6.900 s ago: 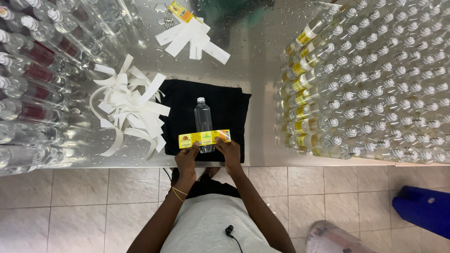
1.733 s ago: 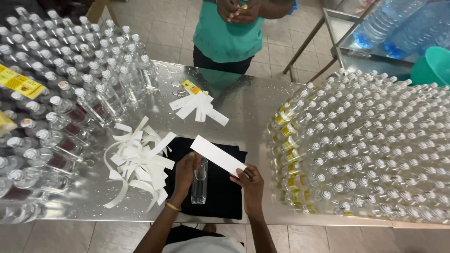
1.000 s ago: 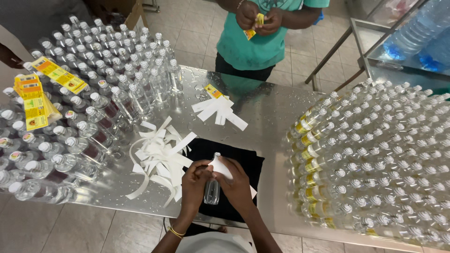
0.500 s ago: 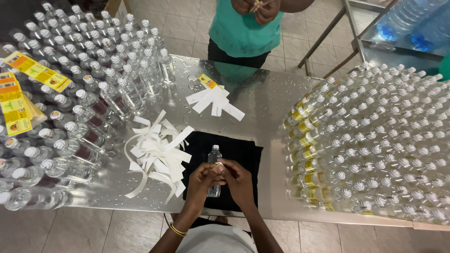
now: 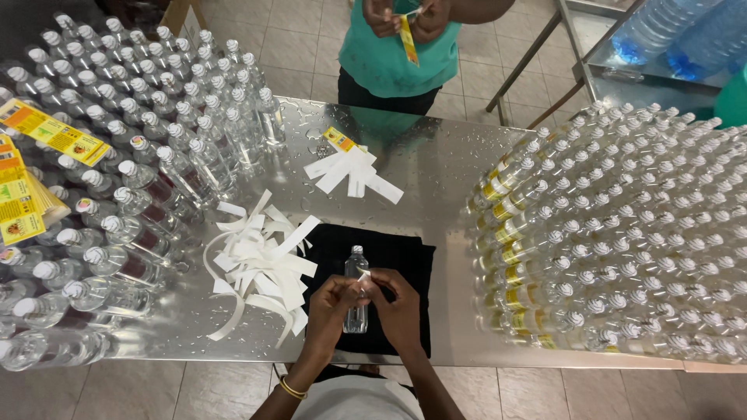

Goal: The person picks up clear plastic bottles from a table and wraps yellow labels around them by hand. They smooth the labels onto the bottles and place the finished items into a pile on the right side of the table. Another person is visible in the background performing the same task.

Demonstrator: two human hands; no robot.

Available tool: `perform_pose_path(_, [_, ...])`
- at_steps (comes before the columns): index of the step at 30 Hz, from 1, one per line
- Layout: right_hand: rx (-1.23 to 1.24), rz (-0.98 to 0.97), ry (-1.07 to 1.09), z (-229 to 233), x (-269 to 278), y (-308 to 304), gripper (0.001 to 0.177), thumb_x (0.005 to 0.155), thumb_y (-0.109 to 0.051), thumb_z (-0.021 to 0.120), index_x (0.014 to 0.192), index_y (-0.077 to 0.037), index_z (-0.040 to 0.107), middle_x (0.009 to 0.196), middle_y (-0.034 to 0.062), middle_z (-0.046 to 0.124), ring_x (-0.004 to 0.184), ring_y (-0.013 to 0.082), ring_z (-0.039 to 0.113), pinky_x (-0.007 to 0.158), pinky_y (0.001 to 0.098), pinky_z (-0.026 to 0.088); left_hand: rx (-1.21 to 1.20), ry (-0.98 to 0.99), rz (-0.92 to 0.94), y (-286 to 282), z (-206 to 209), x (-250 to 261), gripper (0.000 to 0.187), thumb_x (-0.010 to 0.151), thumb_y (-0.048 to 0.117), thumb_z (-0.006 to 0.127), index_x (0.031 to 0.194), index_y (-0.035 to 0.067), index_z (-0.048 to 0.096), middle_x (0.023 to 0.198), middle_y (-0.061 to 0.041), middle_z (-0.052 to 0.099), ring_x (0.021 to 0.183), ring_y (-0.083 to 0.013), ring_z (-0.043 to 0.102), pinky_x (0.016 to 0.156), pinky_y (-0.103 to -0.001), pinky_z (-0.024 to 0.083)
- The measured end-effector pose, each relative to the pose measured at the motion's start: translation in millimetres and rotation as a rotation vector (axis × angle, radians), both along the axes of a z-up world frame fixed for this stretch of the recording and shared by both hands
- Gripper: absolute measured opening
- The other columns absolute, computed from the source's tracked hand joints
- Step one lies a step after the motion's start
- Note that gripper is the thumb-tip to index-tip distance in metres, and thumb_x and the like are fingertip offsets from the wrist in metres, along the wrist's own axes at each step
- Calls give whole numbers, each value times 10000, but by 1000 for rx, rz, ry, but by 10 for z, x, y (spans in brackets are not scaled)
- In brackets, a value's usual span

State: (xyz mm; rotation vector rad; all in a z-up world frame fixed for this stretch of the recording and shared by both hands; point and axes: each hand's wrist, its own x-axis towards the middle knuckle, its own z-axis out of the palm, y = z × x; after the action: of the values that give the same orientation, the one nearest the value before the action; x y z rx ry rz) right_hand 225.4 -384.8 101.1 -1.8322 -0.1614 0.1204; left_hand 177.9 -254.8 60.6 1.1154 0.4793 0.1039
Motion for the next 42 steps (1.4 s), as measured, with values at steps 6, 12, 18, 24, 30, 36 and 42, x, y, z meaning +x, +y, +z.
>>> perform_pose_path(6, [601,62,466,-473,95,-113,112,999,-161,783,941,-80,730,906,27,704,843,146,664,783,311,523,-78,11,-50,7,-35,-42,226,977,202,763,1096,11,784,941,-110,803,890,-251,847,913,-353,664])
perform_pose_path(12, [901,-7,575,-881,32,-190,101,1010,-78,733,922,-116,700,951,53,699,869,162,644,800,322,482,-94,-28,3,-71,-458,-54,77,976,137,742,992,61,743,934,-67,761,885,-197,759,850,-312,541])
perform_pose_path(18, [433,-240,351,-507,-127,-268,143,1002,-120,758,924,-13,705,919,81,662,918,195,640,915,355,518,-194,3,240,-102,-540,73,79,1014,119,769,1009,65,711,918,-63,694,877,-205,738,861,-327,575])
perform_pose_path(24, [167,-3,526,-1205,-264,-670,346,945,-249,799,1180,6,814,979,119,694,1040,228,673,1014,386,497,-76,39,245,-193,-330,76,99,1068,173,729,1033,81,741,797,-2,611,681,-91,464,621,-265,370])
perform_pose_path(30, [194,-126,209,-859,-89,-846,412,923,-264,791,1260,-27,804,1288,114,791,1100,244,768,958,365,605,212,39,142,-304,-197,24,171,991,258,765,1067,114,817,932,13,789,851,-89,662,795,-258,496])
perform_pose_path(36, [188,-93,370,-456,-81,-936,322,941,-173,799,1179,37,850,1074,172,843,993,287,798,938,416,664,268,-28,-5,-563,-124,-6,243,976,315,795,1076,109,879,977,-4,845,839,-92,724,742,-263,538])
perform_pose_path(42, [283,-72,429,-572,-120,-1191,310,947,-162,775,1064,112,857,948,219,823,886,320,785,849,459,711,277,47,-122,-784,-29,-6,227,978,306,770,1068,130,881,878,1,812,774,-91,696,696,-262,497])
